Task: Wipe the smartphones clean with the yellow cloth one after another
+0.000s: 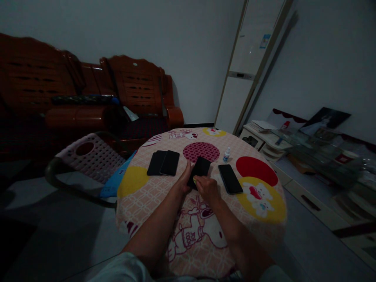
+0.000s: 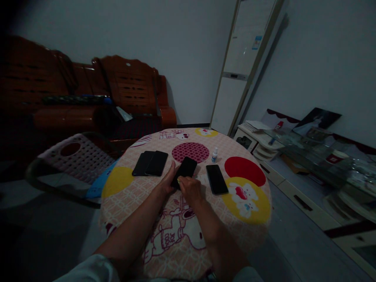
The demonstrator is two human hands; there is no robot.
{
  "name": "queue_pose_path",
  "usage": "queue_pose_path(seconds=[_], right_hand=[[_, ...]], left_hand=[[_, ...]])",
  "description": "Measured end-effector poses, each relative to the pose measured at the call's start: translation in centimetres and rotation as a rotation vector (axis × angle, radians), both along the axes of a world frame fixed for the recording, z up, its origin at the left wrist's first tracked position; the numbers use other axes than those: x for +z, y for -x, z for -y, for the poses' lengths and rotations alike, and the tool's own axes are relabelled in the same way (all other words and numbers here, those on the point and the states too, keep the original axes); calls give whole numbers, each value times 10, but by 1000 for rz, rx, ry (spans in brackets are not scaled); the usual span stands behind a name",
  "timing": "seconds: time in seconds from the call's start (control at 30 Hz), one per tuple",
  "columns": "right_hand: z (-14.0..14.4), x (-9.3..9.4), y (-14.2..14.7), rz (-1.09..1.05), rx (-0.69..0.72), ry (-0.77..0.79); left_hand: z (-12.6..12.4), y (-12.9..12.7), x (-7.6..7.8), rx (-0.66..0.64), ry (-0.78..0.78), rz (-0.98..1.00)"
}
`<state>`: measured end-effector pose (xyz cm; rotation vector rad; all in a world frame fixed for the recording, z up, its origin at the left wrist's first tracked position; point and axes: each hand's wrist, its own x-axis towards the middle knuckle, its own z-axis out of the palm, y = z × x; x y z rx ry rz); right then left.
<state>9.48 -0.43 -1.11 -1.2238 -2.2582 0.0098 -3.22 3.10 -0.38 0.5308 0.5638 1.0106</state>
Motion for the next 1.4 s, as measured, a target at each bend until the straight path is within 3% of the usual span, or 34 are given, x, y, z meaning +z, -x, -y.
queue_pose_path(seconds=[0.2, 0.43, 0.53, 0.77, 1.0, 1.4], right_hand=[[-12, -2, -18, -118, -168, -43], [1, -2, 0, 22, 63, -8], [5, 2, 5, 60, 81, -5], [-9, 2, -15, -100, -122, -81], [-29, -2, -40, -240, -322, -218], [-33, -2, -48, -280, -395, -186]], left_hand=[[8, -7, 0, -103, -41, -36], [2, -2, 1, -36, -22, -33], [2, -1, 3, -35, -26, -2], [10, -8, 0, -147, -15, -93], [18, -6, 3, -451, -140, -116], [19, -1, 10, -378, -92, -40]])
